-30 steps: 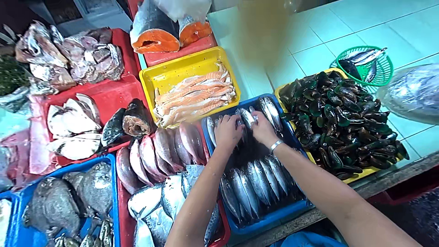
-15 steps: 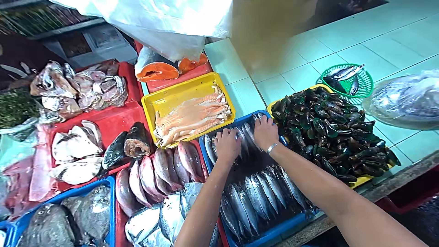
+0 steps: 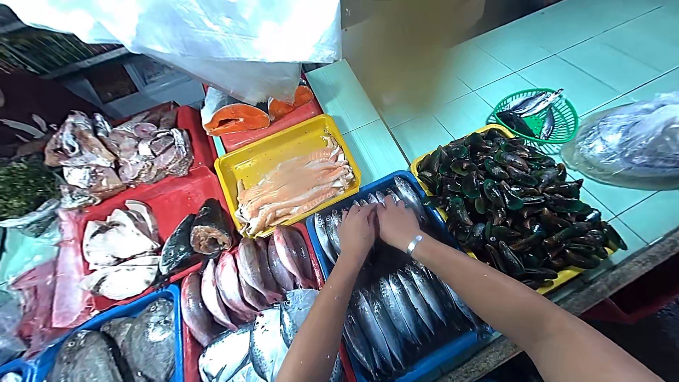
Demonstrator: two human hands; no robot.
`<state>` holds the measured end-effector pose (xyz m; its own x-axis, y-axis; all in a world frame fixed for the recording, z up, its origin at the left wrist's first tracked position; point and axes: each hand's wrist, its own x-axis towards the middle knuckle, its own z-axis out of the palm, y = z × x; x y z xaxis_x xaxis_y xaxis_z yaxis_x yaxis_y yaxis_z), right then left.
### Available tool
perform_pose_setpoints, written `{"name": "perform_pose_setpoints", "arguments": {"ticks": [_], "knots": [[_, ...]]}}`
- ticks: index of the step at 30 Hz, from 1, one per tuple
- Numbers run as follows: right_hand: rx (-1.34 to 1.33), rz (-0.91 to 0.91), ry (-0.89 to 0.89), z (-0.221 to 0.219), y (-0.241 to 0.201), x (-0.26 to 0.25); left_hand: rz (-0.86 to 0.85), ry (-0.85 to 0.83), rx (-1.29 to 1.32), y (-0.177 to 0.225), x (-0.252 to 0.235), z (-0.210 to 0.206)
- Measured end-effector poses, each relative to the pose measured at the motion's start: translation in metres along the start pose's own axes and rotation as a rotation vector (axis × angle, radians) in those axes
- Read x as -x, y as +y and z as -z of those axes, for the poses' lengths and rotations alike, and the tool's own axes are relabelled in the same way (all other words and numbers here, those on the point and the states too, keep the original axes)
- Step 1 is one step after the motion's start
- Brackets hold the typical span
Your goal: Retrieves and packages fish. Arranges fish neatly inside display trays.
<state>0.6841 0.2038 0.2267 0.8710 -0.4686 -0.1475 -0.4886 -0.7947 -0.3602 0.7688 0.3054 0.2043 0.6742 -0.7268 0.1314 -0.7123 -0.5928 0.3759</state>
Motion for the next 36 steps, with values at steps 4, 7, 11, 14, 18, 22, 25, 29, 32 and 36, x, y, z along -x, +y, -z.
{"name": "perform_pose_setpoints", "arguments": {"ticks": [4,7,11,14,18,22,25,29,32,36], "knots": [[0.068,-0.015,0.229,0.02,0.027,0.0,0.025,-0.04,-0.051,0.001,0.002,-0.006],[0.165,-0.087,0.129,0.025,0.038,-0.012,0.047,-0.041,-0.044,0.003,0.001,-0.002],[0.079,-0.047,0.206,0.017,0.043,-0.004,0.001,0.05,0.0,0.003,0.004,0.01],[-0.166,-0.031,0.188,0.023,0.032,0.0,-0.002,0.127,0.008,-0.013,0.015,0.031],[-0.489,-0.01,0.017,0.023,-0.007,-0.007,0.034,0.172,-0.068,-0.044,0.033,0.066],[-0.525,0.05,0.023,-0.01,-0.05,-0.002,0.159,0.163,-0.047,-0.059,0.042,0.084],[-0.52,0.117,0.04,-0.036,-0.074,0.014,0.185,0.103,-0.015,-0.065,0.055,0.074],[-0.484,0.172,-0.016,-0.037,-0.074,0.018,0.213,0.037,-0.116,-0.058,0.051,0.062],[-0.441,0.213,0.064,-0.016,-0.035,0.021,0.286,-0.019,-0.105,-0.047,0.043,0.063],[-0.083,0.133,0.096,0.025,0.025,-0.002,0.365,-0.007,-0.11,-0.04,0.041,0.061]]}}
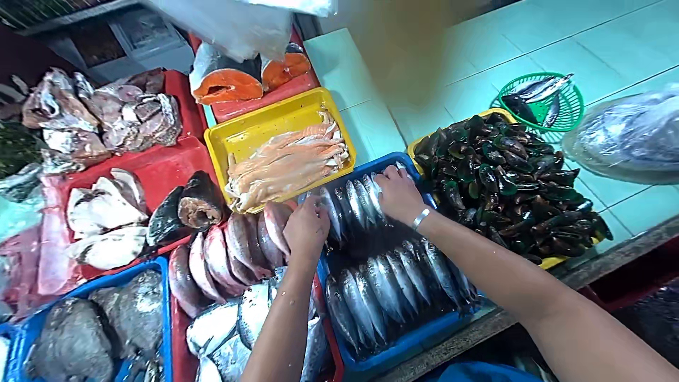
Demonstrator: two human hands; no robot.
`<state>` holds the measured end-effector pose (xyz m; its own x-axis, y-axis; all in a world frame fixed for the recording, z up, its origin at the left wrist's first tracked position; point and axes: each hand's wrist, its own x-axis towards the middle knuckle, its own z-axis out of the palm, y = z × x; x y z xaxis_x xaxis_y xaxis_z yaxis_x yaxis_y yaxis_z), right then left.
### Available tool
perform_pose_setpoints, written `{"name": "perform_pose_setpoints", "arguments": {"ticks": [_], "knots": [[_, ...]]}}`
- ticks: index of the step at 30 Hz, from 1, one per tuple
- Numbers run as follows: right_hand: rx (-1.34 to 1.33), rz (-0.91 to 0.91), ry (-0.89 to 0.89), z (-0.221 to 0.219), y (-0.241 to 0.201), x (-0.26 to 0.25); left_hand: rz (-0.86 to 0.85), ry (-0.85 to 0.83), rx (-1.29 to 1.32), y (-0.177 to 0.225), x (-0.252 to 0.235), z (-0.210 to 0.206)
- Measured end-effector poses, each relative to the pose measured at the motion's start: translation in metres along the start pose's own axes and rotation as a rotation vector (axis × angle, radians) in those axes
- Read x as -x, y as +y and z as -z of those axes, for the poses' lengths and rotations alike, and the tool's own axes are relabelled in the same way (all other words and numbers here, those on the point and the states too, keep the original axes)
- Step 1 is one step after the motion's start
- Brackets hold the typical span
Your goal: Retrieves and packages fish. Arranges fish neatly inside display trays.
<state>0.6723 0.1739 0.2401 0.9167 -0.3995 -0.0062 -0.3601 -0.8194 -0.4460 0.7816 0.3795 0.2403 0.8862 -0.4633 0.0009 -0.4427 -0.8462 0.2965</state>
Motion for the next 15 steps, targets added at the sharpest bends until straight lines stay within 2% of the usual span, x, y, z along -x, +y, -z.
{"name": "perform_pose_setpoints", "arguments": {"ticks": [4,6,8,11,15], "knots": [[0.064,0.039,0.072,0.043,0.025,0.006,-0.091,0.065,0.03,0.01,0.006,-0.001],[0.034,0.099,0.178,0.072,0.034,0.042,-0.197,0.087,0.081,0.018,0.016,0.002],[-0.024,0.139,0.377,0.096,0.062,0.09,-0.303,0.093,0.161,0.033,0.027,0.005],[-0.083,0.037,0.55,0.128,0.146,0.141,-0.391,0.037,0.265,0.069,0.041,0.009],[-0.226,-0.357,0.57,0.173,0.275,0.157,-0.548,-0.028,0.366,0.15,0.057,0.004]]}}
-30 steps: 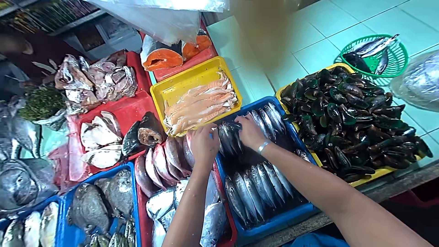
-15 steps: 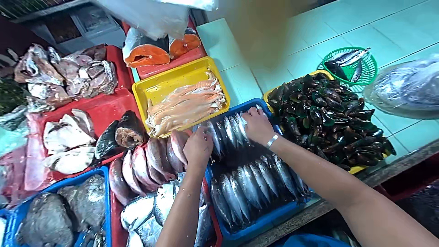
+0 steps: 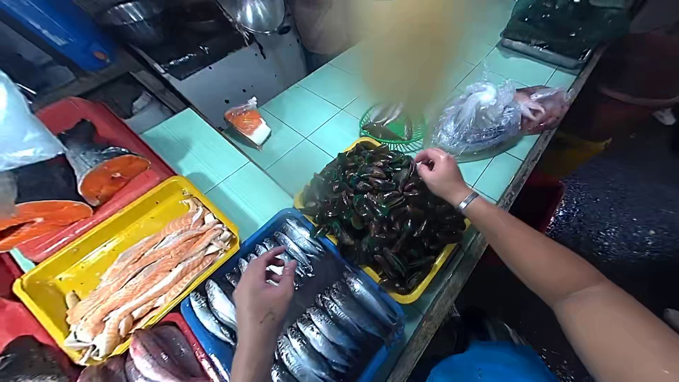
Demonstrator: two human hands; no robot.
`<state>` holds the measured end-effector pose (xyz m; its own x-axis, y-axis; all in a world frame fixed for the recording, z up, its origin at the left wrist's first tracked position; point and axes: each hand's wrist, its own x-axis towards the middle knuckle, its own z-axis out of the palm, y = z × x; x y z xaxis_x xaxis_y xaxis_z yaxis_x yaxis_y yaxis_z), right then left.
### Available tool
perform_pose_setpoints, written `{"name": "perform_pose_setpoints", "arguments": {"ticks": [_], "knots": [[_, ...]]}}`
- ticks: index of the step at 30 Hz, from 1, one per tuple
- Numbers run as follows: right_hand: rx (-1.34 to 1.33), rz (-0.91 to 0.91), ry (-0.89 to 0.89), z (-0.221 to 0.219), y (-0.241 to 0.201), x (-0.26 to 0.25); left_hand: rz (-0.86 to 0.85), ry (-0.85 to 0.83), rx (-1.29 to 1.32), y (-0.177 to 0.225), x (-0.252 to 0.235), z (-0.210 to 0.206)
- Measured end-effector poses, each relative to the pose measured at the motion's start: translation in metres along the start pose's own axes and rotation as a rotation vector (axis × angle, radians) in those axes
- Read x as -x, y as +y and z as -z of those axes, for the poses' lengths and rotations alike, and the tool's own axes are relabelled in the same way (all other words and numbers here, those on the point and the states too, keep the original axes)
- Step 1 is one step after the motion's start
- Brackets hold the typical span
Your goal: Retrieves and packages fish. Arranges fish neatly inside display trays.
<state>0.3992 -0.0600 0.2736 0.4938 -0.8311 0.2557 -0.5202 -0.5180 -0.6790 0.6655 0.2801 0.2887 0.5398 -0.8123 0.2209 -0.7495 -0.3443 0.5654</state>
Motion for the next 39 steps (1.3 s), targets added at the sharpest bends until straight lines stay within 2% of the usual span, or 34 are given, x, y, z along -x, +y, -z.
{"name": "perform_pose_setpoints", "arguments": {"ticks": [3,9,13,17,20,23,28,32,35,37,39], "knots": [[0.021,-0.16,-0.092,0.018,0.053,-0.062,-0.09,-0.073,0.027,0.063,-0.027,-0.037],[0.204,0.002,-0.267,0.003,0.112,-0.196,-0.216,-0.042,-0.109,0.15,-0.115,-0.13],[0.297,0.233,-0.303,-0.022,0.146,-0.279,-0.148,-0.07,-0.311,0.185,-0.221,-0.201],[0.469,0.385,-0.427,-0.05,0.17,-0.335,-0.087,-0.129,-0.53,0.178,-0.334,-0.271],[0.502,0.4,-0.451,-0.057,0.174,-0.352,0.034,-0.23,-0.584,0.163,-0.38,-0.305],[0.517,0.315,-0.515,-0.054,0.168,-0.354,0.169,-0.332,-0.608,0.167,-0.397,-0.317],[0.513,0.369,-0.578,-0.035,0.172,-0.352,0.042,-0.366,-0.795,0.182,-0.404,-0.319],[0.233,0.29,-0.564,-0.01,0.176,-0.353,0.069,-0.413,-0.701,0.178,-0.393,-0.319],[0.006,0.193,-0.424,0.016,0.183,-0.344,0.013,-0.401,-0.632,0.187,-0.385,-0.314],[-0.128,0.148,-0.343,0.039,0.188,-0.325,-0.015,-0.473,-0.579,0.198,-0.379,-0.301],[-0.279,0.04,-0.289,0.065,0.175,-0.3,-0.041,-0.507,-0.515,0.199,-0.373,-0.295]]}}
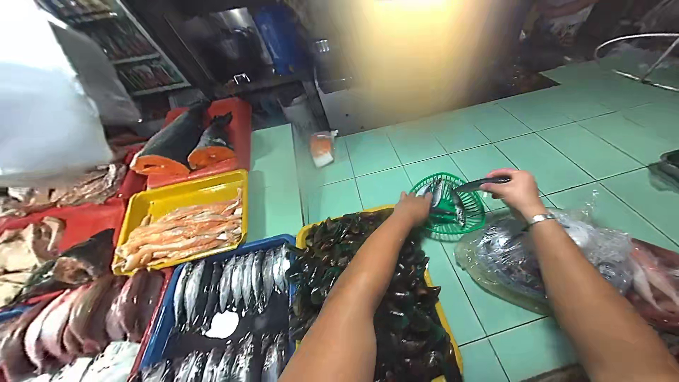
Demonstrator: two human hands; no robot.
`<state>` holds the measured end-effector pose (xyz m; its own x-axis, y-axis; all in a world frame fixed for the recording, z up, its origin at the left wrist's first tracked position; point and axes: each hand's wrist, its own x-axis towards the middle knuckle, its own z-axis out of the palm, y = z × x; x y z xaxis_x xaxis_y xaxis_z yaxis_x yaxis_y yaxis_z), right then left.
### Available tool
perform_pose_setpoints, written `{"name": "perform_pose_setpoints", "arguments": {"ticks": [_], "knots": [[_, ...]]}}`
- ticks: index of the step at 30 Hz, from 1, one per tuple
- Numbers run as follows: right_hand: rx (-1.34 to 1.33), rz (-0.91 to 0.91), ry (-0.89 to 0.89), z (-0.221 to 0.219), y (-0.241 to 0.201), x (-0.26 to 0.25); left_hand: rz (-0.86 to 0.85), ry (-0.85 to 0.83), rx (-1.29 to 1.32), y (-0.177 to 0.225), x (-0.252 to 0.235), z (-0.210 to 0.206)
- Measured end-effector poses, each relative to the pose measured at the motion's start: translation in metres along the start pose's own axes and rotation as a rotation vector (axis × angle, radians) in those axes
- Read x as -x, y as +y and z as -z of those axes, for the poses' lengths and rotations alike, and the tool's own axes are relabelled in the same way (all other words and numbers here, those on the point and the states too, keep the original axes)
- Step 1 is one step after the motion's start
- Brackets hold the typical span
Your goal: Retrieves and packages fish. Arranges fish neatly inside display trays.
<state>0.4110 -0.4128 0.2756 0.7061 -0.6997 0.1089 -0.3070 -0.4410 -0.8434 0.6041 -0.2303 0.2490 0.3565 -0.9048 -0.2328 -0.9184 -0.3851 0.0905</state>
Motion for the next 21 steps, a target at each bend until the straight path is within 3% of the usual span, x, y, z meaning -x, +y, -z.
{"name": "perform_pose_setpoints", "arguments": {"ticks": [5,9,12,15,18,21], "knots": [[-0.821,-0.067,0.286,0.003,-0.065,0.055,0.009,0.083,0.409,-0.01,0.022,-0.001],[-1.24,0.035,0.261,-0.017,-0.107,0.085,-0.042,0.119,0.843,-0.04,0.068,0.021],[-1.131,-0.05,0.194,-0.085,-0.145,0.1,0.054,0.009,1.174,-0.078,0.137,0.039],[-0.901,-0.179,-0.024,-0.174,-0.196,0.121,0.143,-0.044,1.322,-0.136,0.202,0.036],[-0.749,-0.253,-0.244,-0.259,-0.24,0.137,0.206,0.011,1.253,-0.205,0.277,0.022],[-0.6,-0.246,-0.483,-0.339,-0.27,0.154,0.305,0.019,0.975,-0.28,0.359,0.009]]}}
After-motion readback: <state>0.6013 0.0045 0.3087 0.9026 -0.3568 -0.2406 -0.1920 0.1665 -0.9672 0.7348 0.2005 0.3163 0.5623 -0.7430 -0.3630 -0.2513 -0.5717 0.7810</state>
